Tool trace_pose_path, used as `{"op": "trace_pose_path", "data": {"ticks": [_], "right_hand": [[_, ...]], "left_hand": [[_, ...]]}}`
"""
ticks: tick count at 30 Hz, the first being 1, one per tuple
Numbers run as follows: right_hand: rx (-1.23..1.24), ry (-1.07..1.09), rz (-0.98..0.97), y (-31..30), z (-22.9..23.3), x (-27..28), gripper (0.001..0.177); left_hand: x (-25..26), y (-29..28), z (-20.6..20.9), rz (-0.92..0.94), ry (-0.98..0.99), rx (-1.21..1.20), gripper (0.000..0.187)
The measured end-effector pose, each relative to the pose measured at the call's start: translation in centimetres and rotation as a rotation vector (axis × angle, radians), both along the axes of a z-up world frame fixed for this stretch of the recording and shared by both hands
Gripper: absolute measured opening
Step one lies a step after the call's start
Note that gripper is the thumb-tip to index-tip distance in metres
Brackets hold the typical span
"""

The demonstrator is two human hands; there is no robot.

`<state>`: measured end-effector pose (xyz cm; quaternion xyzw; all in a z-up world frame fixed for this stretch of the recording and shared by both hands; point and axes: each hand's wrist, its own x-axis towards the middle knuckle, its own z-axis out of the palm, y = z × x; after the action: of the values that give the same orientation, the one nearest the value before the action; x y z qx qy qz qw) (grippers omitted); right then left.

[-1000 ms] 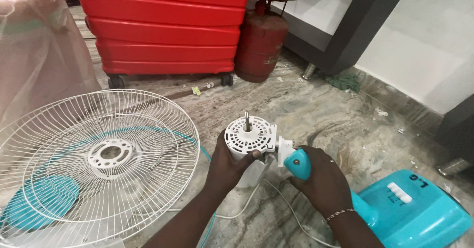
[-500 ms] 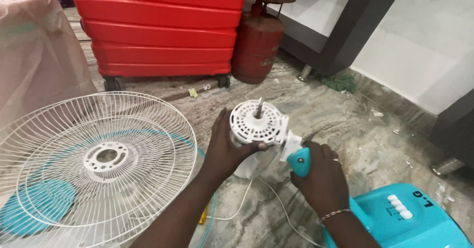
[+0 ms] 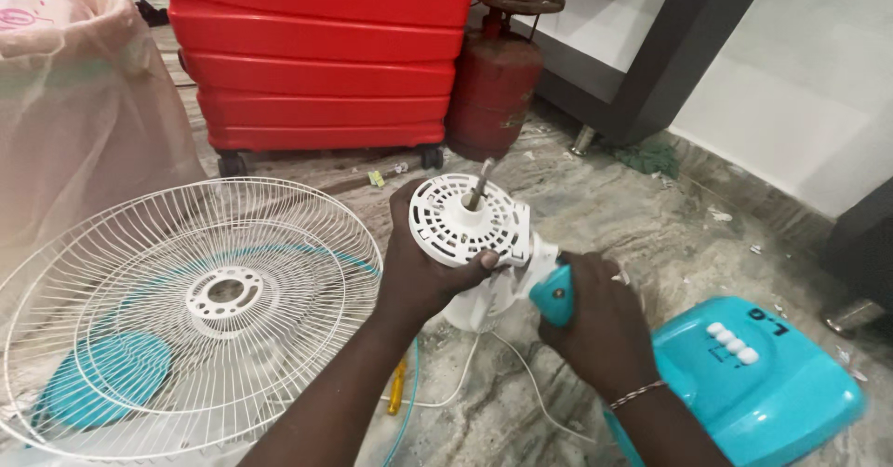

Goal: The person uses a screwdriver to remove screws from the back cover of a fan motor housing, then detaches the cover and separates the motor assembly from the fan body. The person handles the motor and housing components and places them on the floor.

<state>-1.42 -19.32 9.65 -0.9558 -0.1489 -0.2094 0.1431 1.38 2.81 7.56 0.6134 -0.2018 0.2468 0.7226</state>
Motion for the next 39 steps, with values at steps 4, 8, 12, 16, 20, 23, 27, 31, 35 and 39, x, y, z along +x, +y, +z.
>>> {"op": "trace_pose_path", "data": {"ticks": [4,8,12,16,20,23,27,31,35,39], "right_hand": [[-0.003,-0.018,0.088,0.8,-1.7,-0.7,0.085],[-0.005,0.025,0.117,0.9,-1.9,-0.7,0.097],[0.143,0.288,0.119,-0.1,-0.9,-0.2,0.123],[0.125,0.458,0.116,-2.3,-0.3,0.9,0.093],[0.299,0.777,0.011,-3.4,-0.2,1.6,0.077],[0.303,0.839,0.031,-3.4,0.3,1.5,0.068],[0.141,0.644,-0.029,-2.6,0.3,1.0,0.072],[0.092,0.531,-0.058,-2.1,-0.3,0.4,0.063],[0.097,0.607,-0.078,-2.2,-1.3,0.0,0.067],[0.067,0.684,-0.043,-3.9,-1.3,0.3,0.072]], "left_hand": [[-0.7,1.6,1.0,0.148,-0.005,0.307,0.108],[-1.0,2.3,2.0,0.099,0.037,0.38,0.11],[-1.0,2.2,2.8,0.024,-0.044,0.354,0.11],[-0.9,1.7,2.9,0.002,-0.05,0.319,0.109],[-0.9,1.8,2.5,-0.005,-0.057,0.308,0.108],[-0.7,2.0,1.8,-0.007,-0.066,0.308,0.11],[-0.2,2.4,0.0,0.0,-0.072,0.249,0.111],[0.1,2.2,-1.7,-0.019,-0.052,0.129,0.108],[0.1,2.0,-1.7,0.057,0.044,0.326,0.112],[-0.5,1.2,-0.5,-0.015,0.077,0.352,0.113]]}}
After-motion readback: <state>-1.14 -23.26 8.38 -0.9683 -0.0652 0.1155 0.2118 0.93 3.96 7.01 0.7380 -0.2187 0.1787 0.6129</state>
